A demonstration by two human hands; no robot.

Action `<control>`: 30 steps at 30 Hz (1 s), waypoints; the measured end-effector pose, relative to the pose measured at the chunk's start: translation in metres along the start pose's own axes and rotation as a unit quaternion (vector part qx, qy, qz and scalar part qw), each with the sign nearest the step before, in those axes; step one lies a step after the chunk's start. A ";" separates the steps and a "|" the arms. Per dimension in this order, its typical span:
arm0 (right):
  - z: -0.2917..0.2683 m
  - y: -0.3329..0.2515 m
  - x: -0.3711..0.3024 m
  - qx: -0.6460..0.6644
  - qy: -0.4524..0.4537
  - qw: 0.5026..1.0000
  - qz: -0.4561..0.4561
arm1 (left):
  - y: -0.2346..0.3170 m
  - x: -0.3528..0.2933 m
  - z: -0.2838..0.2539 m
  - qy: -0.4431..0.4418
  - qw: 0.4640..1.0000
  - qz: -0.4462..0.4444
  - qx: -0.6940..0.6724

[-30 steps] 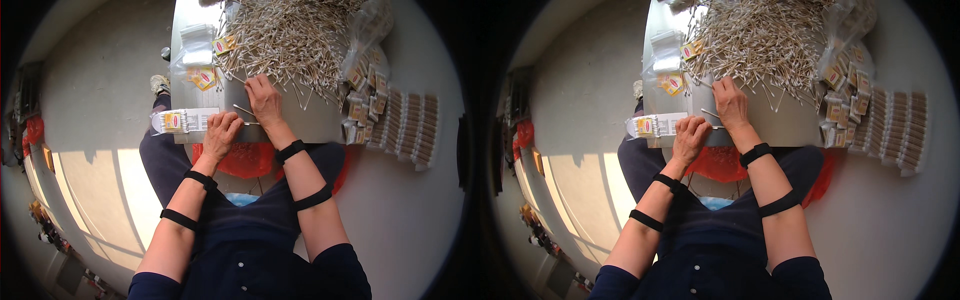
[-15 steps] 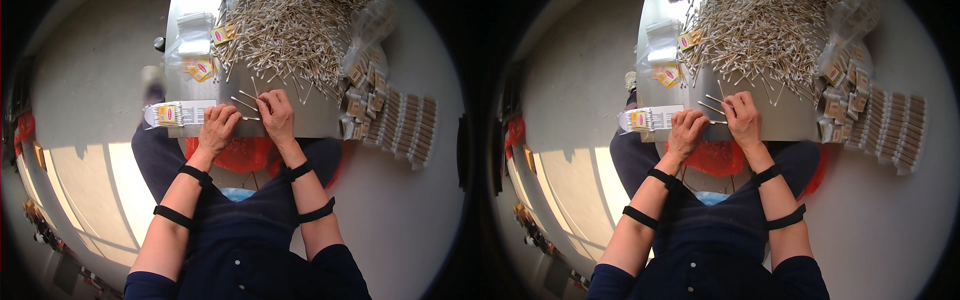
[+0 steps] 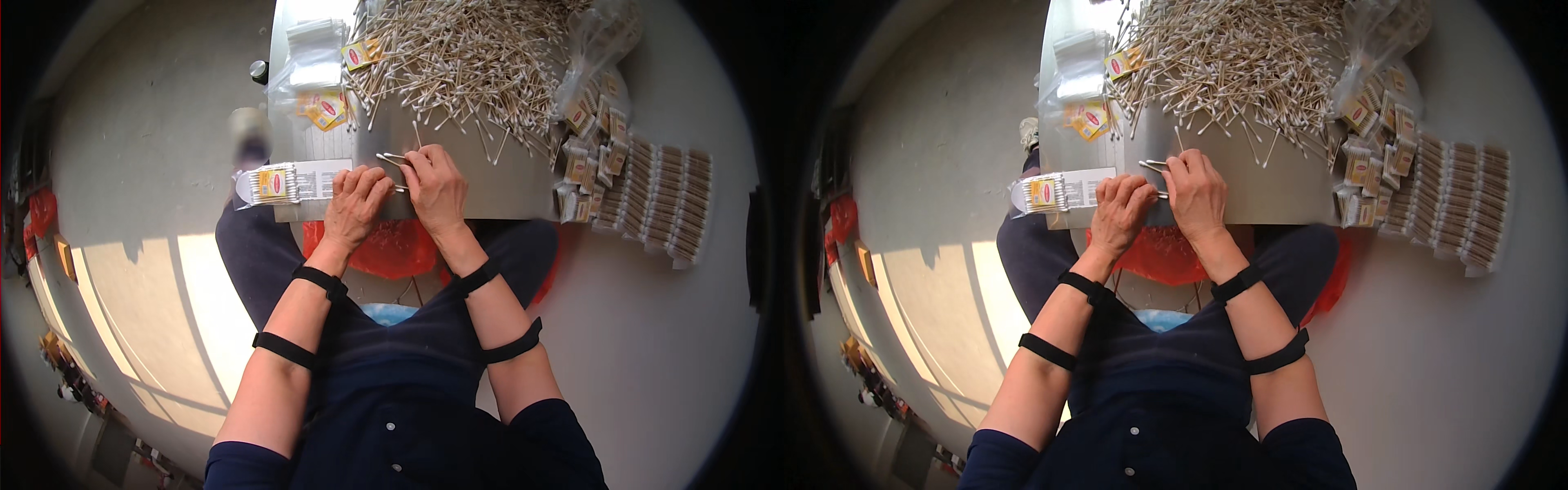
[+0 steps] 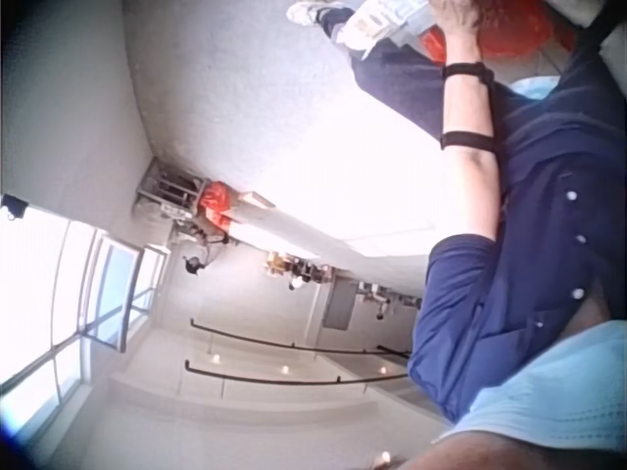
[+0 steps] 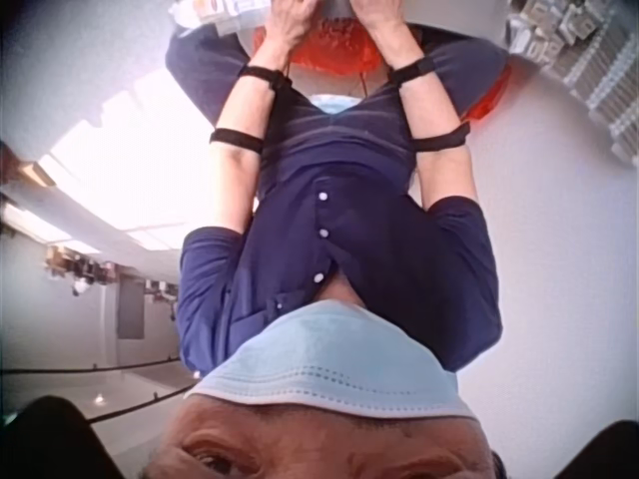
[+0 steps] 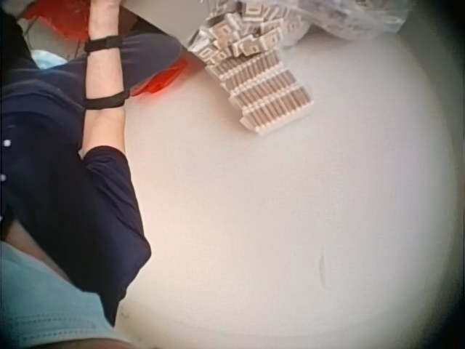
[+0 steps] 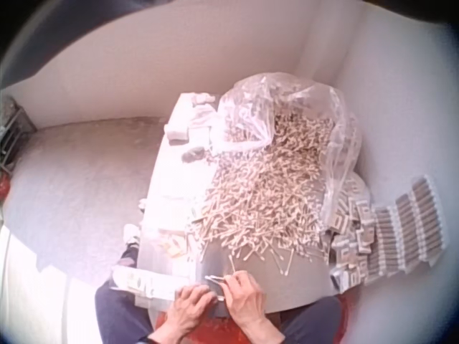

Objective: Arranging cotton swabs into a plastic container for packaging.

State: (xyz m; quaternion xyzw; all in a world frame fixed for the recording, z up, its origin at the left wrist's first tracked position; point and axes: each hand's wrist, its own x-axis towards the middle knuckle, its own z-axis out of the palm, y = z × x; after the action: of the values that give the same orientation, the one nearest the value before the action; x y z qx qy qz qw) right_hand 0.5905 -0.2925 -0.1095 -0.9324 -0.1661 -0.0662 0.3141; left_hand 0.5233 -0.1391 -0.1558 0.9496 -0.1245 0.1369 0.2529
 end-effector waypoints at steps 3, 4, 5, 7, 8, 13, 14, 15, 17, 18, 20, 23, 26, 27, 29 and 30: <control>0.003 0.001 -0.008 -0.023 -0.023 0.999 -0.022 | 0.001 0.002 0.001 0.035 0.999 -0.004 -0.003; 0.003 0.000 -0.012 -0.018 -0.024 0.999 -0.030 | 0.002 0.003 0.001 0.036 0.999 -0.003 -0.005; 0.003 -0.002 -0.012 -0.013 -0.026 0.999 -0.039 | 0.003 0.004 -0.001 0.014 1.000 -0.007 0.013; 0.002 -0.004 -0.010 0.012 0.013 1.000 0.016 | 0.004 0.006 -0.001 -0.006 0.999 -0.010 0.030; 0.000 -0.006 -0.009 0.039 0.049 0.996 0.071 | 0.003 0.005 -0.001 -0.027 0.999 -0.007 0.020; -0.007 0.019 0.008 0.012 -0.005 0.997 0.079 | -0.001 0.004 -0.001 -0.060 0.998 0.000 0.011; -0.010 0.026 0.007 0.007 -0.005 0.998 0.069 | -0.001 0.005 -0.001 -0.057 0.998 0.001 0.013; -0.016 0.033 0.006 0.011 -0.015 0.997 0.077 | -0.001 0.006 -0.001 -0.053 0.999 0.003 0.014; -0.024 0.042 0.005 0.031 -0.020 0.995 0.088 | -0.001 0.006 -0.001 -0.049 0.999 0.003 0.009; -0.027 0.043 0.006 0.050 -0.024 0.993 0.100 | -0.001 0.007 -0.001 -0.046 0.999 0.004 0.004; -0.025 0.038 0.011 0.062 -0.024 0.988 0.137 | -0.001 0.006 -0.002 -0.049 0.999 0.000 0.006; -0.007 0.030 0.034 -0.023 0.068 0.985 0.154 | 0.000 0.006 -0.002 -0.050 0.999 -0.003 0.000; 0.000 0.036 0.039 -0.060 0.061 0.977 0.193 | 0.003 0.006 -0.003 -0.050 0.999 -0.005 -0.010; -0.004 0.036 0.034 -0.073 0.043 0.974 0.208 | 0.002 0.006 -0.004 -0.057 0.998 -0.010 -0.011; -0.017 0.045 0.020 -0.067 0.021 0.977 0.201 | -0.001 0.006 -0.004 -0.051 0.999 -0.010 -0.006; -0.026 0.052 0.011 -0.063 -0.002 0.978 0.198 | 0.001 0.006 -0.004 -0.048 0.999 -0.008 -0.005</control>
State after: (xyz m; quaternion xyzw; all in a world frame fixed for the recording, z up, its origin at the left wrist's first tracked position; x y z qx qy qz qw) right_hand 0.6186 -0.3439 -0.1154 -0.9649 0.0260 -0.0109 0.2612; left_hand 0.5278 -0.1388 -0.1503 0.9548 -0.1294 0.0885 0.2526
